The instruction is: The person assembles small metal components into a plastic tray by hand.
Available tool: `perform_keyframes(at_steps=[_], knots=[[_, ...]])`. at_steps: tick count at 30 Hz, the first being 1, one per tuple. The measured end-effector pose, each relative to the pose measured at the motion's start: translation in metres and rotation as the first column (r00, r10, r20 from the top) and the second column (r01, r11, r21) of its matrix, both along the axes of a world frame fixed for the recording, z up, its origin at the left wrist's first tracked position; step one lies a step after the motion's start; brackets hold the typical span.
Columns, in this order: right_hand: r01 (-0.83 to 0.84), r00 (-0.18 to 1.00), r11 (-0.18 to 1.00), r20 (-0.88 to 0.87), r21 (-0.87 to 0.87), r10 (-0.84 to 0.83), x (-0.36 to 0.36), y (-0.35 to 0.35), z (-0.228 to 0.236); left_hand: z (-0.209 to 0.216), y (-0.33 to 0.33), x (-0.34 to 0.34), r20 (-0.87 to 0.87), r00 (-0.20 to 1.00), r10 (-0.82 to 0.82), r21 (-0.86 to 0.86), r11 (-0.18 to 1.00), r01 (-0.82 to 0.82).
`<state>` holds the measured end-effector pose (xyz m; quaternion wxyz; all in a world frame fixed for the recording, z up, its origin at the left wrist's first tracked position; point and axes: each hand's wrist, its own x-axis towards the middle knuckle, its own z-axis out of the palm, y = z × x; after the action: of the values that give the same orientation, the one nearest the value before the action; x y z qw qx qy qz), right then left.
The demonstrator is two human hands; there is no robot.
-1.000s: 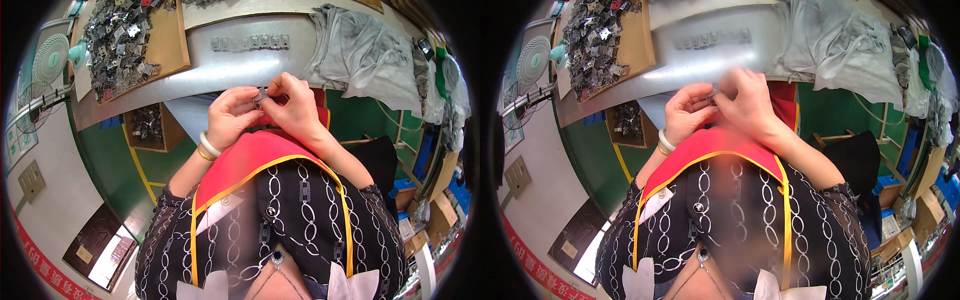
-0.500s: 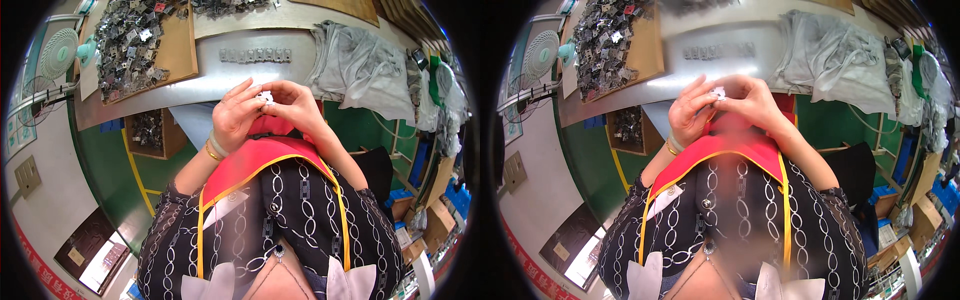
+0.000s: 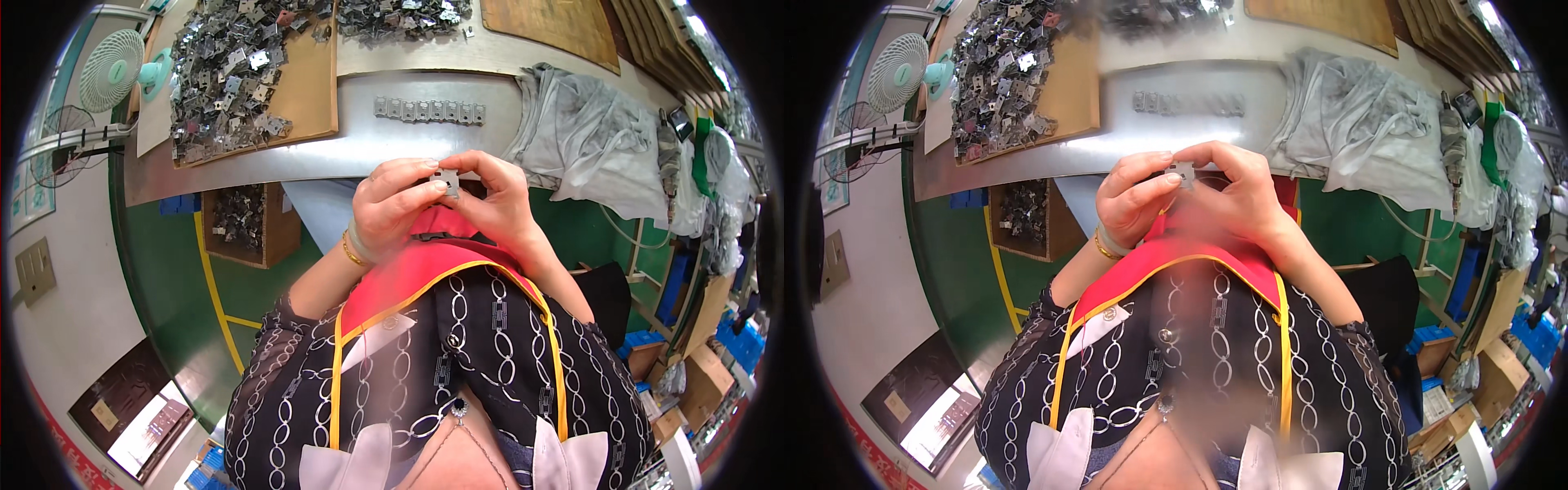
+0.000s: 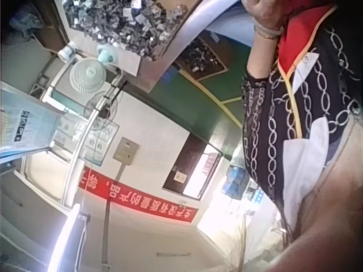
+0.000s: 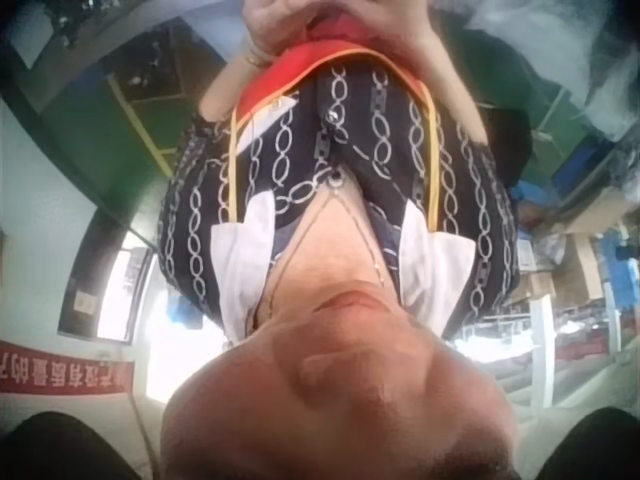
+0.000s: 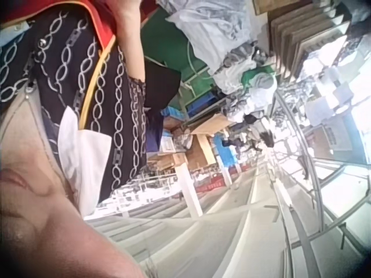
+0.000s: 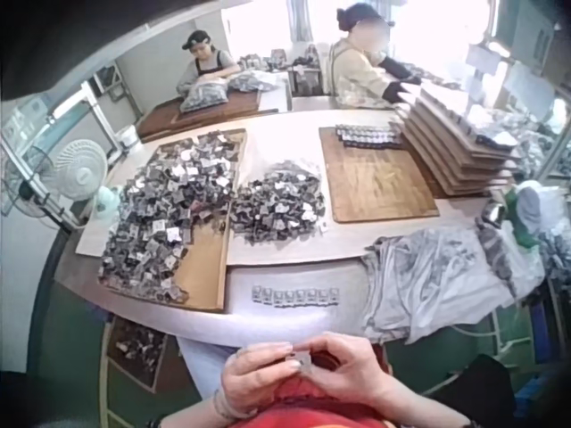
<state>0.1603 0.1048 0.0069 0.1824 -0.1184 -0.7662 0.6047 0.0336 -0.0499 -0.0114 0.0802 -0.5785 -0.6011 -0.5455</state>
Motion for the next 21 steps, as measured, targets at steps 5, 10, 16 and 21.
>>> perform_keyframes(at_steps=[5, 10, 16, 21], knots=[[-0.024, 0.999, 0.997, 0.046, -0.071, 0.027, 0.005, -0.001, -0.021, 0.0, 0.001, -0.001, -0.038, 0.999, 0.006, -0.031, 0.999, -0.007], [-0.143, 0.945, 0.822, 0.17, -0.552, 0.279, -0.007, 0.012, -0.029, -0.009, 0.003, -0.012, -0.138, 0.99, 0.037, -0.06, 0.997, -0.045], [-0.127, 0.973, 0.85, 0.102, -0.511, 0.207, -0.013, 0.033, -0.026, -0.004, 0.001, -0.013, 0.244, 0.962, 0.119, -0.169, 0.982, -0.078], [-0.156, 0.972, 0.784, 0.048, -0.6, 0.231, -0.012, 0.023, -0.023, -0.012, 0.002, -0.016, 0.266, 0.955, 0.131, -0.17, 0.982, -0.088]])
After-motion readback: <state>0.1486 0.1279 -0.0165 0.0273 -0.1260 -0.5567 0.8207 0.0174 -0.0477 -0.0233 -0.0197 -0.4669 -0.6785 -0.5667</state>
